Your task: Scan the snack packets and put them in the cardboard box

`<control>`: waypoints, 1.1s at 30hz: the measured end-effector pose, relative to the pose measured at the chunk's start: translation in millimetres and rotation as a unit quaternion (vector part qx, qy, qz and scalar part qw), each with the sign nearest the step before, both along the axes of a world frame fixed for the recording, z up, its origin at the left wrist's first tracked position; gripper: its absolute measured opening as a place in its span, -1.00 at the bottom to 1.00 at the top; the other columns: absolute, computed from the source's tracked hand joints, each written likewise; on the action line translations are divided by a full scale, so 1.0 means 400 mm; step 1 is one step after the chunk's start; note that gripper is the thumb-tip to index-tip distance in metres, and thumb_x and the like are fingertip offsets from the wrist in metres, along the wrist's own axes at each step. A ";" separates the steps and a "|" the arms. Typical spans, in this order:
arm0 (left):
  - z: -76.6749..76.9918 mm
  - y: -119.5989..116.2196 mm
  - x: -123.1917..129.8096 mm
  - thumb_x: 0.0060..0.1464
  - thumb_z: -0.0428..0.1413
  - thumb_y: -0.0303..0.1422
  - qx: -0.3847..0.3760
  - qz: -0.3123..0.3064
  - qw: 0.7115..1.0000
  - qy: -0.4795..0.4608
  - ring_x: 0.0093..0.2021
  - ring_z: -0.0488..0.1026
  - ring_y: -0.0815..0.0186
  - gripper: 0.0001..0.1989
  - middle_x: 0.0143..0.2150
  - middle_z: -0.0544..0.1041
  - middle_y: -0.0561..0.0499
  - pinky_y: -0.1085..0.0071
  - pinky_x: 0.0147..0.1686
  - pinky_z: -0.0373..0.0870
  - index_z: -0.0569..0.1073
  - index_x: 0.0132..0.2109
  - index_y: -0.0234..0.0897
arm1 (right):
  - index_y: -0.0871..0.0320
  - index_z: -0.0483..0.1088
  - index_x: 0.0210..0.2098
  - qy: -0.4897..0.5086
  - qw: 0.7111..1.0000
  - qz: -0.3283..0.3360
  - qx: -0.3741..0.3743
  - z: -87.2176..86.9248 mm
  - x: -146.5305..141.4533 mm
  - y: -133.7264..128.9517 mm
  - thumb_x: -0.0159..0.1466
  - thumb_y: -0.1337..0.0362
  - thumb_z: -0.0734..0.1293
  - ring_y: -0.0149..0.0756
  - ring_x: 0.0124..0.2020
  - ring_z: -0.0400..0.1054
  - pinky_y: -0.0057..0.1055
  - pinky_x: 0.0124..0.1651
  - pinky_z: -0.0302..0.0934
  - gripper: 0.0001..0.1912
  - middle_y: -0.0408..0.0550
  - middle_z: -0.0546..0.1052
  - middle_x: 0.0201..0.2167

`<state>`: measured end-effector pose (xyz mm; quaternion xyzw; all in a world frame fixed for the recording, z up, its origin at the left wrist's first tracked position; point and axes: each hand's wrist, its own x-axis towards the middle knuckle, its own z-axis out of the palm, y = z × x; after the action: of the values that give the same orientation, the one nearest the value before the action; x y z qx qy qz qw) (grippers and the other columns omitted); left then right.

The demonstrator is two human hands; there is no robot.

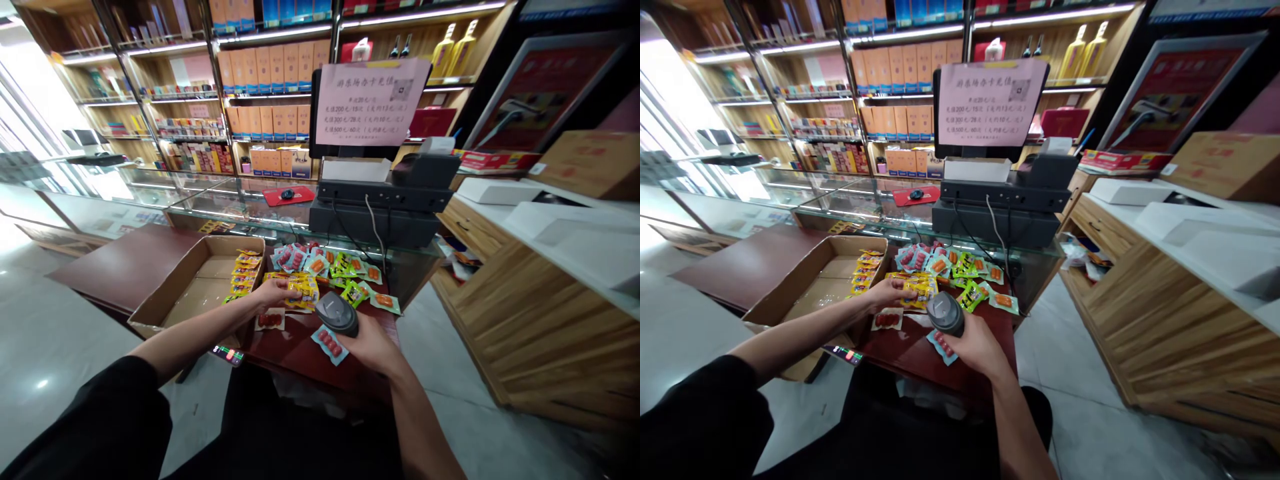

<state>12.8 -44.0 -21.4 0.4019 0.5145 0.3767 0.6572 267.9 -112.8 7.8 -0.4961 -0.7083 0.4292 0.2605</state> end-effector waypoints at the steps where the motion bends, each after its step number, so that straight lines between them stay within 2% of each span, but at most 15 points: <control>1: 0.006 0.001 -0.005 -0.35 0.46 -0.34 0.003 0.007 1.000 0.010 -0.33 0.58 0.26 -0.60 -0.32 0.62 -0.10 0.43 -0.34 0.53 0.56 -0.30 -0.41 | 0.14 0.41 -0.35 -0.002 1.000 0.000 0.002 -0.001 -0.001 0.003 0.14 0.24 0.36 -0.18 -0.44 0.53 -0.38 -0.40 0.37 -0.89 -0.06 0.62 -0.48; 4: 0.026 0.013 -0.034 -0.32 0.45 -0.35 0.012 0.038 0.999 0.031 -0.32 0.57 0.29 -0.64 -0.31 0.62 -0.08 0.48 -0.34 0.52 0.57 -0.31 -0.39 | 0.14 0.40 -0.32 -0.010 1.000 0.001 -0.002 -0.003 -0.009 0.014 0.12 0.25 0.38 -0.19 -0.46 0.53 -0.37 -0.41 0.38 -0.85 -0.07 0.61 -0.48; 6: 0.042 0.028 -0.069 -0.25 0.43 -0.38 0.012 0.054 0.998 0.012 -0.29 0.57 0.30 -0.69 -0.27 0.62 -0.10 0.47 -0.32 0.54 0.58 -0.30 -0.39 | 0.13 0.37 -0.29 0.003 0.999 0.008 -0.032 -0.007 -0.020 0.021 0.12 0.24 0.37 -0.20 -0.49 0.52 -0.37 -0.45 0.38 -0.82 -0.07 0.61 -0.47; 10: 0.080 0.068 -0.168 -0.12 0.37 -0.45 0.031 0.093 0.995 -0.028 -0.23 0.57 0.28 -0.81 -0.22 0.62 -0.14 0.43 -0.23 0.56 0.58 -0.30 -0.43 | 0.09 0.30 -0.26 0.042 0.993 0.025 -0.107 -0.016 -0.048 0.037 0.17 0.24 0.30 -0.21 -0.58 0.49 -0.36 -0.58 0.35 -0.86 -0.08 0.59 -0.50; 14: 0.117 0.112 -0.278 -0.12 0.35 -0.52 0.042 0.160 0.986 -0.027 -0.28 0.58 0.28 -0.83 -0.24 0.61 -0.16 0.42 -0.25 0.57 0.56 -0.32 -0.47 | 0.05 0.28 -0.21 0.032 0.991 0.022 -0.129 -0.015 -0.074 0.057 0.18 0.20 0.29 -0.19 -0.65 0.45 -0.37 -0.67 0.28 -0.81 -0.12 0.56 -0.58; 17: 0.130 0.145 -0.345 -0.16 0.36 -0.56 0.058 0.218 0.974 -0.015 -0.35 0.57 0.31 -0.82 -0.31 0.60 -0.14 0.43 -0.29 0.56 0.54 -0.35 -0.49 | 0.05 0.29 -0.14 0.003 0.991 0.028 -0.128 -0.004 -0.094 0.072 0.20 0.18 0.28 -0.19 -0.67 0.45 -0.42 -0.71 0.22 -0.76 -0.14 0.53 -0.63; 22: 0.111 0.197 -0.397 -0.27 0.43 -0.50 0.066 0.275 0.958 0.047 -0.47 0.53 0.38 -0.69 -0.44 0.56 -0.07 0.44 -0.34 0.53 0.43 -0.44 -0.45 | 0.07 0.34 -0.17 -0.022 0.997 0.028 -0.069 0.012 -0.124 0.093 0.13 0.24 0.31 -0.18 -0.69 0.43 -0.44 -0.71 0.18 -0.75 -0.15 0.51 -0.65; 26: 0.078 0.231 -0.396 -0.33 0.46 -0.40 0.053 0.263 0.960 0.080 -0.53 0.52 0.35 -0.60 -0.52 0.53 -0.06 0.44 -0.42 0.51 0.35 -0.51 -0.40 | 0.08 0.37 -0.20 -0.022 0.998 0.011 -0.051 0.020 -0.132 0.102 0.12 0.26 0.31 -0.17 -0.70 0.43 -0.43 -0.71 0.16 -0.77 -0.15 0.53 -0.64; 28: 0.065 0.242 -0.394 -0.34 0.46 -0.36 0.044 0.251 0.962 0.103 -0.55 0.51 0.32 -0.59 -0.57 0.50 -0.05 0.45 -0.47 0.48 0.35 -0.52 -0.38 | 0.09 0.39 -0.25 -0.029 0.999 0.015 -0.018 0.022 -0.131 0.108 0.11 0.27 0.31 -0.14 -0.62 0.48 -0.41 -0.64 0.23 -0.81 -0.11 0.56 -0.60; 31: 0.053 0.252 -0.399 -0.33 0.45 -0.30 0.040 0.241 0.960 0.136 -0.57 0.49 0.34 -0.59 -0.64 0.45 0.02 0.49 -0.53 0.40 0.36 -0.53 -0.36 | 0.10 0.43 -0.30 -0.035 0.997 0.006 0.062 0.021 -0.126 0.115 0.06 0.30 0.33 -0.07 -0.37 0.56 -0.38 -0.43 0.35 -0.82 -0.06 0.62 -0.45; 33: 0.052 0.253 -0.408 -0.33 0.44 -0.25 0.046 0.242 0.955 0.167 -0.59 0.45 0.37 -0.59 -0.67 0.41 0.06 0.52 -0.55 0.34 0.37 -0.53 -0.35 | 0.10 0.44 -0.28 -0.040 0.998 -0.003 0.054 0.021 -0.126 0.114 0.07 0.30 0.34 -0.09 -0.40 0.55 -0.37 -0.43 0.34 -0.80 -0.07 0.62 -0.46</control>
<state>-150.6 57.2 -0.4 0.3523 0.6807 0.4757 0.4317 217.7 -67.0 16.2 -0.5000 -0.7388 0.3699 0.2596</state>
